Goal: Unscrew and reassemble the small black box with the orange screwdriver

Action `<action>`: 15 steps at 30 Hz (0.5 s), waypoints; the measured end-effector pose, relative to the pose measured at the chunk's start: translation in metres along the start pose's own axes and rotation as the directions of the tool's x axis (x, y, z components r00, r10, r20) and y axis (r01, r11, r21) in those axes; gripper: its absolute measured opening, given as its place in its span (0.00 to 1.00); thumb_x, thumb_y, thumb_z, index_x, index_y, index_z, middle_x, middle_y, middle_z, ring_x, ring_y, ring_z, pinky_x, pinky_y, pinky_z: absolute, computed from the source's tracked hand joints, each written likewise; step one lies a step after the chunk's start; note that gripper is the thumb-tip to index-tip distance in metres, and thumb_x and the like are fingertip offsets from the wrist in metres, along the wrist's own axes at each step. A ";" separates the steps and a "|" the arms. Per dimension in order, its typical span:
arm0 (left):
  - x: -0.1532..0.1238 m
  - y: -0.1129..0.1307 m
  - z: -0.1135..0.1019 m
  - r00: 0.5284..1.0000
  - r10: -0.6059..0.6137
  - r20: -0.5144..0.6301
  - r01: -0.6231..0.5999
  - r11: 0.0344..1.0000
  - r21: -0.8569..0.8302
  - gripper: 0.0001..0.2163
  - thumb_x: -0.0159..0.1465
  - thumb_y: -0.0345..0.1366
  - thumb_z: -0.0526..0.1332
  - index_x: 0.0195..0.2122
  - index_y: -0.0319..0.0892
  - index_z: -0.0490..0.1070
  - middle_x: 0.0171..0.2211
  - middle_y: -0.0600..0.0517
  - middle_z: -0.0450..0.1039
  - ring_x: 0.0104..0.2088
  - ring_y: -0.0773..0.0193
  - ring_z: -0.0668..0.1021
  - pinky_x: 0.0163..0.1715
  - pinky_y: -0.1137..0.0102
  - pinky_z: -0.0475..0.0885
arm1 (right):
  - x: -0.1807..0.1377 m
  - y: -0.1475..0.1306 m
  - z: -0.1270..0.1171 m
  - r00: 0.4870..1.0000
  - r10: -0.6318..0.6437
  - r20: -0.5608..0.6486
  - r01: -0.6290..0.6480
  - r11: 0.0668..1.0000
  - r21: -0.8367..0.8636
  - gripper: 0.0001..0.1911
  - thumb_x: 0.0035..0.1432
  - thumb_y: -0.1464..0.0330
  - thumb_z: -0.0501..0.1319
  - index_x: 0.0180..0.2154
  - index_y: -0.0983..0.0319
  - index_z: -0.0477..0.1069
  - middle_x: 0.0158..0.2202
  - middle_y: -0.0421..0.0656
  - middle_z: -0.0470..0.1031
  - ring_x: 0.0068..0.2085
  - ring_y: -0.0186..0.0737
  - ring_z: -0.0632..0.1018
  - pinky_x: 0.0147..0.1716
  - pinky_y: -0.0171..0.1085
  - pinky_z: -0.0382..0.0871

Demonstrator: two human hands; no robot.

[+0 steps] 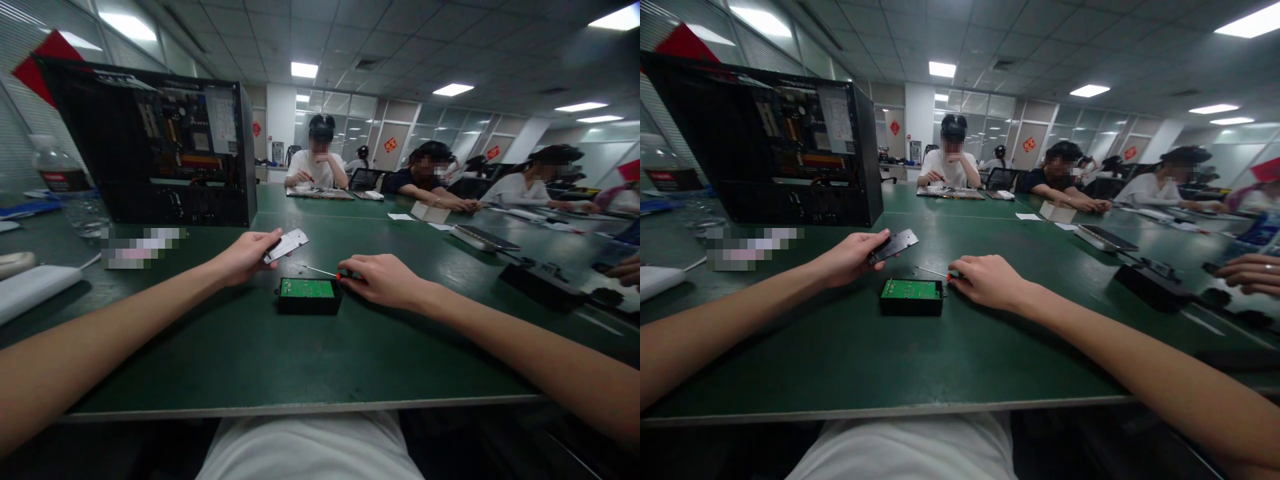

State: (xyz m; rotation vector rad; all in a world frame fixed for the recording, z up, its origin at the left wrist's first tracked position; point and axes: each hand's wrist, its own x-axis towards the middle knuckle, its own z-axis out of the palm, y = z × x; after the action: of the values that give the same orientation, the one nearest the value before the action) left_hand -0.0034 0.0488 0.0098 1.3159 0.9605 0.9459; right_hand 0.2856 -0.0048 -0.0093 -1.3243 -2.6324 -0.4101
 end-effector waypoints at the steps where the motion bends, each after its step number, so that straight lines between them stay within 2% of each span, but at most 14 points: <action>1: -0.001 0.002 0.002 1.000 -0.014 -0.009 0.013 0.999 -0.049 0.12 0.70 0.39 0.63 0.34 0.35 0.78 0.30 0.48 0.79 0.20 0.72 0.73 0.19 0.79 0.70 | 0.000 -0.003 -0.002 0.999 -0.003 -0.036 0.004 0.999 0.037 0.21 0.72 0.58 0.50 0.52 0.63 0.73 0.47 0.49 0.79 0.41 0.43 0.80 0.37 0.38 0.68; 4: -0.004 0.002 0.009 0.999 -0.040 -0.012 0.038 0.991 -0.131 0.11 0.71 0.37 0.63 0.34 0.36 0.77 0.29 0.50 0.76 0.22 0.71 0.75 0.24 0.77 0.75 | -0.001 -0.015 -0.008 0.984 -0.043 -0.174 0.081 0.972 0.222 0.22 0.74 0.57 0.47 0.51 0.64 0.73 0.47 0.50 0.78 0.46 0.44 0.79 0.46 0.41 0.71; 7: -0.010 -0.002 0.016 0.999 -0.051 0.016 0.052 0.989 -0.141 0.10 0.70 0.36 0.63 0.34 0.36 0.77 0.29 0.50 0.76 0.23 0.70 0.76 0.24 0.76 0.75 | 0.000 -0.030 -0.013 0.959 -0.101 -0.264 0.184 0.933 0.310 0.22 0.72 0.55 0.52 0.57 0.63 0.69 0.53 0.52 0.75 0.53 0.46 0.76 0.53 0.45 0.71; 9: -0.013 -0.006 0.019 0.999 -0.030 0.043 0.036 0.990 -0.136 0.10 0.68 0.38 0.66 0.36 0.35 0.78 0.29 0.50 0.77 0.24 0.69 0.76 0.25 0.76 0.73 | 0.002 -0.040 -0.015 0.947 -0.176 -0.268 0.251 0.927 0.278 0.26 0.70 0.54 0.55 0.61 0.62 0.66 0.59 0.53 0.72 0.57 0.49 0.74 0.56 0.49 0.70; 12: -0.016 -0.011 0.022 0.997 0.036 0.068 -0.027 0.992 -0.126 0.14 0.63 0.44 0.70 0.39 0.36 0.78 0.29 0.52 0.77 0.25 0.69 0.75 0.26 0.76 0.71 | 0.006 -0.053 -0.014 0.937 -0.274 -0.218 0.323 0.916 0.238 0.28 0.70 0.55 0.55 0.66 0.59 0.63 0.63 0.53 0.67 0.61 0.50 0.71 0.59 0.52 0.69; 15: -0.017 -0.017 0.025 0.996 0.065 0.063 -0.057 0.991 -0.120 0.17 0.59 0.47 0.71 0.39 0.37 0.78 0.28 0.53 0.76 0.26 0.68 0.75 0.27 0.75 0.69 | 0.009 -0.061 -0.007 0.941 -0.292 -0.171 0.331 0.901 0.281 0.26 0.71 0.58 0.54 0.66 0.59 0.63 0.65 0.53 0.66 0.62 0.48 0.71 0.60 0.50 0.69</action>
State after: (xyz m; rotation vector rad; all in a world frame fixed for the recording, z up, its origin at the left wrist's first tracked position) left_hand 0.0143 0.0241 -0.0061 1.2751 0.8044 0.9846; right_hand 0.2319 -0.0350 -0.0103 -0.7590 -2.6670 -0.1079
